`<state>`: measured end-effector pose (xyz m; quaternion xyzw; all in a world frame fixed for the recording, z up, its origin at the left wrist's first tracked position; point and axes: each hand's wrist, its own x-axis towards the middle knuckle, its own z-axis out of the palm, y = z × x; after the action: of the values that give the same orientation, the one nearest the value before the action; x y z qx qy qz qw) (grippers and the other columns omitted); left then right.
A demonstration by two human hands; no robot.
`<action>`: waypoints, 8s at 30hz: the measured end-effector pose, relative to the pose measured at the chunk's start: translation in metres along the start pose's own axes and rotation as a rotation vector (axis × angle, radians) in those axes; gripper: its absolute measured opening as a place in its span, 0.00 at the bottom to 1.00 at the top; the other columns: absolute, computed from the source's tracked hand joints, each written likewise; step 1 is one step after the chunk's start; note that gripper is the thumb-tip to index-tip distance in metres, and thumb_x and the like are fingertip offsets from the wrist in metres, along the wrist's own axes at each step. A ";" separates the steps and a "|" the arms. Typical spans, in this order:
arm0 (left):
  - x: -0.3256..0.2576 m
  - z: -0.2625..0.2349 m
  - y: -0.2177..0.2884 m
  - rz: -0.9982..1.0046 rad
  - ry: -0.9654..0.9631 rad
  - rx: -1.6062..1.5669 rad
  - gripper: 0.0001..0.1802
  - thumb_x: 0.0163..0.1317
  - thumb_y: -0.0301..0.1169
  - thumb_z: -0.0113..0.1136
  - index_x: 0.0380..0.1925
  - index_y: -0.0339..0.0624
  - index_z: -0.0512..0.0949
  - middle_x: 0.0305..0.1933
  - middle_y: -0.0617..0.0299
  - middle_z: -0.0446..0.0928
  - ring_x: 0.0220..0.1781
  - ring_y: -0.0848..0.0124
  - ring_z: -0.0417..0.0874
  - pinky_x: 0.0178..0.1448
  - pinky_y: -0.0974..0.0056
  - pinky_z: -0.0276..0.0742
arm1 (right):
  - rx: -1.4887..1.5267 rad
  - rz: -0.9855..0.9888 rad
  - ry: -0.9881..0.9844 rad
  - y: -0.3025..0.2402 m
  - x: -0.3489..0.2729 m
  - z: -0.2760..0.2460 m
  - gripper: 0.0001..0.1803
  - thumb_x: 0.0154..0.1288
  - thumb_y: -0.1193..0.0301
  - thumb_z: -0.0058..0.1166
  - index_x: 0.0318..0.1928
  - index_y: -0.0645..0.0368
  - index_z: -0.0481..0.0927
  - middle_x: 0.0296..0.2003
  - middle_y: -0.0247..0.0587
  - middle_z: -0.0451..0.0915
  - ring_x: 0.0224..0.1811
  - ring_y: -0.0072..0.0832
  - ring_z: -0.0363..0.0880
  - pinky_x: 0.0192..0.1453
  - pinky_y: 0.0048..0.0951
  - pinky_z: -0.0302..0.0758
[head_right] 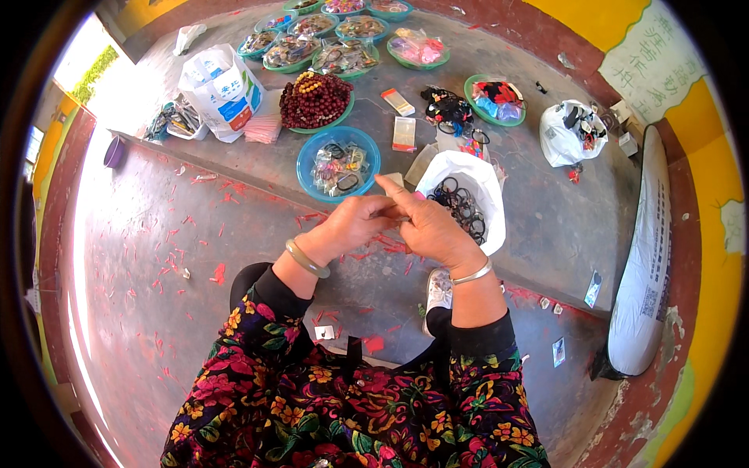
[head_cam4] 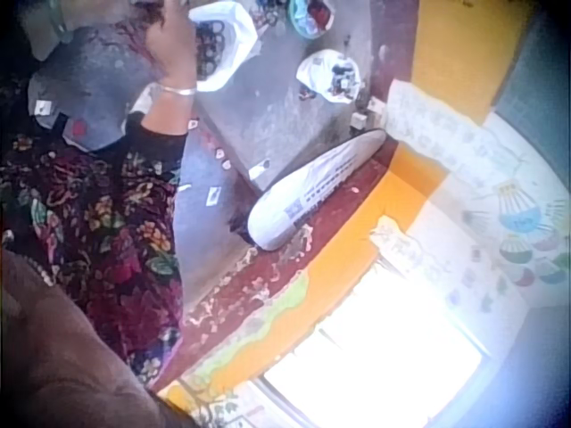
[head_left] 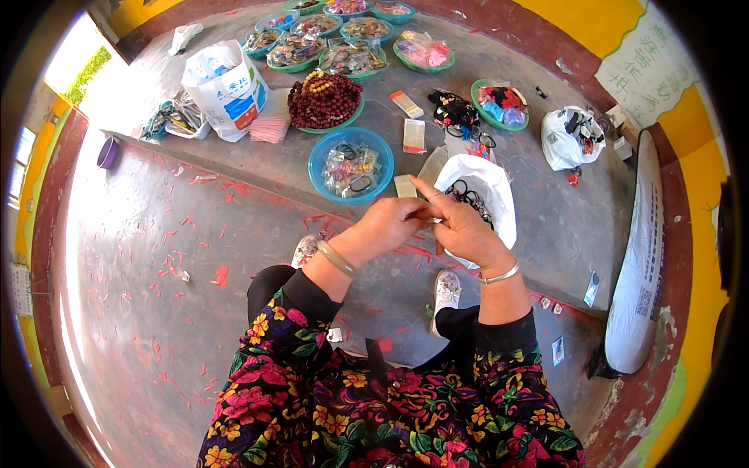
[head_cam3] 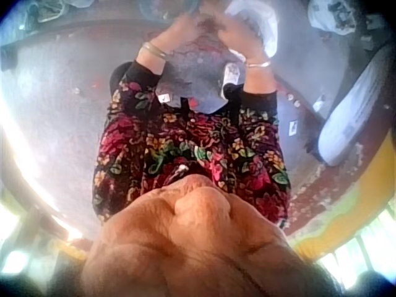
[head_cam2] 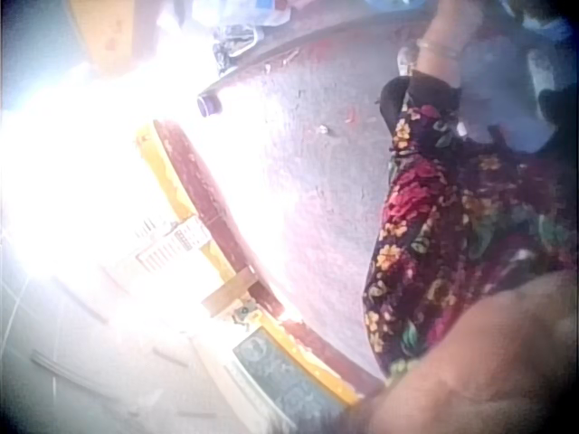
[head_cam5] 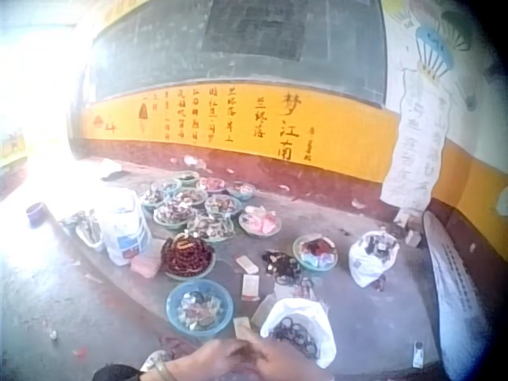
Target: The person sits on the floor and wraps small plastic bags around hair ties. They pick up a hair tie, place it in a bag, and fold the bag to secure it, repeating this process for multiple items.
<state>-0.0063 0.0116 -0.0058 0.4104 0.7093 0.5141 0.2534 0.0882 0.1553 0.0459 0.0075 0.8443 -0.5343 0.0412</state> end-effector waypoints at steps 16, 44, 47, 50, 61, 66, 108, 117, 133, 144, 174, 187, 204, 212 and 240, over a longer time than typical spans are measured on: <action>-0.003 -0.003 -0.003 -0.120 0.026 0.082 0.16 0.53 0.24 0.60 0.44 0.36 0.77 0.37 0.54 0.81 0.39 0.67 0.82 0.43 0.66 0.76 | 0.094 0.157 0.061 -0.003 0.001 -0.005 0.40 0.49 0.84 0.37 0.67 0.50 0.57 0.37 0.47 0.82 0.25 0.25 0.79 0.36 0.28 0.76; -0.001 -0.010 0.016 -0.181 -0.079 -0.056 0.13 0.53 0.26 0.62 0.40 0.34 0.78 0.32 0.59 0.79 0.33 0.77 0.78 0.38 0.69 0.74 | 0.397 0.138 0.036 0.008 0.001 -0.014 0.31 0.60 0.77 0.46 0.65 0.55 0.60 0.32 0.39 0.82 0.18 0.16 0.74 0.21 0.17 0.68; -0.001 -0.009 0.009 -0.110 -0.054 -0.044 0.14 0.53 0.26 0.62 0.40 0.34 0.78 0.33 0.58 0.80 0.35 0.75 0.79 0.40 0.68 0.75 | 0.349 0.138 0.073 0.007 0.000 -0.011 0.31 0.61 0.77 0.46 0.66 0.54 0.59 0.30 0.39 0.81 0.18 0.17 0.74 0.20 0.18 0.67; 0.000 -0.009 0.009 -0.127 -0.059 -0.028 0.14 0.54 0.26 0.61 0.41 0.34 0.78 0.35 0.57 0.80 0.37 0.73 0.80 0.41 0.68 0.75 | 0.312 0.156 0.025 0.000 -0.001 -0.012 0.31 0.61 0.77 0.46 0.66 0.54 0.59 0.29 0.38 0.80 0.18 0.18 0.75 0.20 0.18 0.68; -0.001 -0.004 0.004 -0.054 -0.046 -0.006 0.13 0.54 0.28 0.60 0.40 0.36 0.78 0.33 0.54 0.81 0.34 0.68 0.82 0.38 0.66 0.75 | 0.340 0.190 -0.025 -0.003 -0.004 -0.017 0.33 0.61 0.76 0.47 0.67 0.55 0.56 0.30 0.39 0.80 0.18 0.19 0.75 0.22 0.19 0.69; 0.002 0.000 -0.003 -0.052 -0.092 0.052 0.13 0.54 0.29 0.59 0.40 0.37 0.78 0.33 0.54 0.81 0.33 0.67 0.82 0.37 0.65 0.75 | 0.313 0.184 -0.059 -0.001 -0.003 -0.014 0.34 0.60 0.77 0.47 0.68 0.56 0.54 0.31 0.40 0.80 0.18 0.19 0.74 0.22 0.19 0.70; -0.001 -0.009 0.015 -0.059 -0.101 -0.043 0.12 0.60 0.30 0.57 0.42 0.37 0.79 0.30 0.61 0.78 0.30 0.78 0.74 0.35 0.70 0.72 | 0.229 0.149 0.017 0.000 -0.003 -0.015 0.36 0.60 0.76 0.49 0.69 0.51 0.52 0.26 0.37 0.78 0.18 0.18 0.72 0.21 0.20 0.69; 0.005 -0.014 -0.004 -0.108 -0.036 -0.087 0.13 0.63 0.29 0.53 0.44 0.34 0.77 0.36 0.57 0.81 0.37 0.75 0.80 0.41 0.70 0.76 | 0.287 0.062 0.183 0.002 0.000 -0.008 0.36 0.59 0.80 0.48 0.68 0.51 0.53 0.33 0.42 0.80 0.22 0.16 0.74 0.26 0.20 0.72; 0.003 -0.013 0.010 -0.121 0.215 -0.110 0.22 0.59 0.43 0.58 0.44 0.35 0.77 0.28 0.57 0.79 0.31 0.75 0.78 0.35 0.68 0.73 | -0.632 -0.335 0.597 0.017 0.010 0.015 0.39 0.50 0.81 0.51 0.65 0.50 0.60 0.21 0.39 0.76 0.22 0.32 0.77 0.28 0.29 0.75; 0.003 -0.003 -0.011 -0.094 0.317 -0.390 0.12 0.60 0.33 0.54 0.31 0.33 0.79 0.28 0.60 0.78 0.30 0.76 0.75 0.33 0.69 0.73 | -0.937 -0.558 0.494 0.018 0.017 0.047 0.36 0.48 0.78 0.53 0.62 0.50 0.65 0.19 0.34 0.67 0.22 0.29 0.71 0.25 0.29 0.71; 0.005 -0.014 -0.002 -0.228 0.301 -0.158 0.13 0.58 0.28 0.50 0.36 0.34 0.81 0.27 0.67 0.76 0.29 0.80 0.71 0.35 0.73 0.68 | -0.161 0.566 0.370 0.220 0.041 -0.042 0.13 0.51 0.71 0.54 0.38 0.62 0.81 0.26 0.39 0.81 0.23 0.28 0.80 0.30 0.28 0.74; 0.006 -0.020 0.007 -0.221 0.244 -0.119 0.11 0.58 0.29 0.52 0.37 0.41 0.82 0.13 0.71 0.65 0.17 0.83 0.59 0.21 0.71 0.59 | -0.706 0.384 0.156 0.284 0.082 -0.005 0.26 0.53 0.72 0.50 0.56 0.54 0.71 0.46 0.54 0.76 0.48 0.46 0.76 0.53 0.41 0.72; 0.000 -0.017 0.015 -0.218 0.229 -0.169 0.12 0.61 0.29 0.50 0.37 0.37 0.82 0.14 0.75 0.59 0.17 0.85 0.56 0.21 0.72 0.54 | 0.002 0.728 0.447 0.244 0.026 -0.082 0.08 0.49 0.71 0.61 0.30 0.61 0.82 0.20 0.36 0.78 0.16 0.22 0.73 0.20 0.24 0.70; 0.002 -0.009 0.014 -0.250 0.204 -0.133 0.12 0.59 0.30 0.52 0.37 0.37 0.82 0.14 0.72 0.66 0.17 0.83 0.60 0.21 0.71 0.58 | 0.242 0.572 0.513 0.163 -0.010 -0.094 0.15 0.53 0.73 0.58 0.43 0.61 0.79 0.27 0.32 0.79 0.23 0.17 0.74 0.27 0.16 0.70; 0.007 -0.003 -0.005 -0.287 0.198 0.005 0.14 0.54 0.35 0.51 0.28 0.35 0.80 0.18 0.48 0.75 0.21 0.58 0.75 0.29 0.58 0.70 | -0.190 -0.192 0.478 0.019 0.016 0.001 0.07 0.52 0.81 0.55 0.33 0.63 0.83 0.31 0.38 0.78 0.30 0.26 0.77 0.34 0.25 0.72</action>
<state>-0.0142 0.0154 -0.0086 0.2531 0.7832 0.5089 0.2520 0.0737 0.1623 0.0277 0.0495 0.8733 -0.4370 -0.2096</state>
